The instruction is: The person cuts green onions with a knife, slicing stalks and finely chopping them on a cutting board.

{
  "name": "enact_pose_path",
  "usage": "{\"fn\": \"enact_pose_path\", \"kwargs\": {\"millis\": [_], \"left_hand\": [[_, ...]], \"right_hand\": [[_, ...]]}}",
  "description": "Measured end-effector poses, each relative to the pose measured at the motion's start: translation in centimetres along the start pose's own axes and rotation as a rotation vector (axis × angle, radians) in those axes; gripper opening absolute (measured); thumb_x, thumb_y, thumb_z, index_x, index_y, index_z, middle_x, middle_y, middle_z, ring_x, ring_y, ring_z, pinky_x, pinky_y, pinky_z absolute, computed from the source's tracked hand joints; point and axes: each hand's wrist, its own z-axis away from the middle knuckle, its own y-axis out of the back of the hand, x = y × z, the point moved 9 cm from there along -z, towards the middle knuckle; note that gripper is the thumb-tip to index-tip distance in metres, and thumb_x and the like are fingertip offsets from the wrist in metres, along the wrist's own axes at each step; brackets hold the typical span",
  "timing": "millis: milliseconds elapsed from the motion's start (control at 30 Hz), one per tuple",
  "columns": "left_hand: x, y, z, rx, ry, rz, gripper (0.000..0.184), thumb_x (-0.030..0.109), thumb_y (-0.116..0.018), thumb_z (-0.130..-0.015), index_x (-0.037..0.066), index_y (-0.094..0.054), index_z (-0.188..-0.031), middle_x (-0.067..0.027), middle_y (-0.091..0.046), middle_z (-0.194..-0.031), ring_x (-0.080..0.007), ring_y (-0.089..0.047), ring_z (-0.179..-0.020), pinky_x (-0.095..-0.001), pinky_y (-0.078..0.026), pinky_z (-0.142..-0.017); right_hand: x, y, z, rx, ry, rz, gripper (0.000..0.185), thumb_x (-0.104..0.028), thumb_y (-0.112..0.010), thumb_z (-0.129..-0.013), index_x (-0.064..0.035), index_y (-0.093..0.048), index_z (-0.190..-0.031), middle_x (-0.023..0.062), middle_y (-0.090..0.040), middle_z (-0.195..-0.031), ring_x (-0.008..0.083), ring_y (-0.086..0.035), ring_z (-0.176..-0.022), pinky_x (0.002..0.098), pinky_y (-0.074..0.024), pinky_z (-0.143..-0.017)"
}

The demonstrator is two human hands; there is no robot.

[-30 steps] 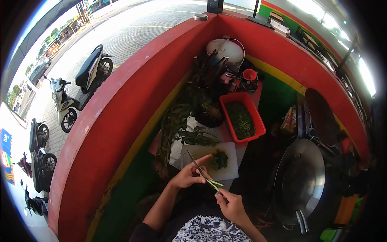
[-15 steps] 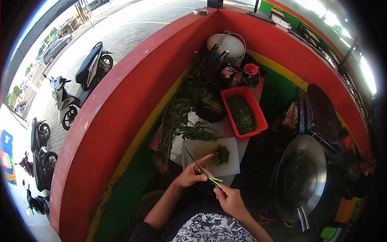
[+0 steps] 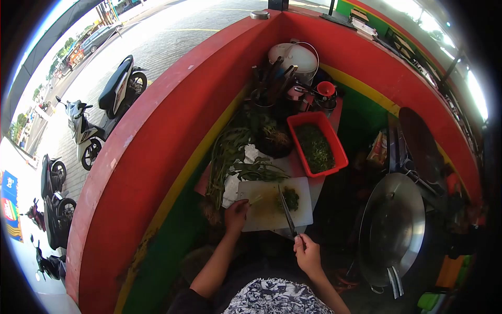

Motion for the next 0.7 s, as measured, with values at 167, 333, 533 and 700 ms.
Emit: {"fn": "enact_pose_path", "kwargs": {"millis": [167,333,533,700], "left_hand": [[0.7,0.1,0.1,0.114,-0.496,-0.742,0.024,0.019,-0.077,-0.094,0.011,-0.082,-0.117,-0.0093,-0.079,-0.111,-0.0325,-0.071,-0.095,-0.0447,-0.054,-0.092],[3.6,-2.3,1.4,0.057,-0.629,-0.958,0.023,0.019,-0.075,-0.089,0.011,-0.079,-0.110,-0.0111,-0.075,-0.106,-0.0368,-0.068,-0.100,-0.0510,-0.052,-0.090],[3.1,-6.0,-0.3,-0.084,-0.720,-0.988,0.023,0.017,-0.069,-0.088,0.010,-0.077,-0.109,-0.0127,-0.071,-0.105,-0.0366,-0.067,-0.099,-0.0502,-0.053,-0.091],[2.5,-8.3,-0.9,-0.189,-0.778,-0.952,0.026,0.016,-0.067,-0.088,0.009,-0.078,-0.111,-0.0141,-0.070,-0.104,-0.0375,-0.068,-0.104,-0.0487,-0.055,-0.093]], "right_hand": [[3.8,-2.2,0.9,-0.078,-0.016,0.260,0.033,-0.033,-0.071,-0.103,-0.0011,-0.073,-0.112,0.0264,-0.074,-0.085,0.0480,-0.074,-0.085,0.0501,-0.0580,-0.070],[6.3,-4.6,0.0,-0.045,0.011,0.334,0.030,-0.031,-0.069,-0.103,-0.0021,-0.072,-0.106,0.0275,-0.073,-0.087,0.0500,-0.072,-0.086,0.0575,-0.0573,-0.073],[6.2,-4.3,-1.9,0.061,0.033,0.389,0.029,-0.029,-0.066,-0.105,-0.0002,-0.071,-0.106,0.0286,-0.073,-0.087,0.0512,-0.072,-0.084,0.0592,-0.0574,-0.072],[5.1,-4.1,-2.2,0.050,0.031,0.398,0.029,-0.028,-0.068,-0.104,-0.0020,-0.071,-0.116,0.0281,-0.073,-0.086,0.0505,-0.072,-0.086,0.0576,-0.0572,-0.071]]}}
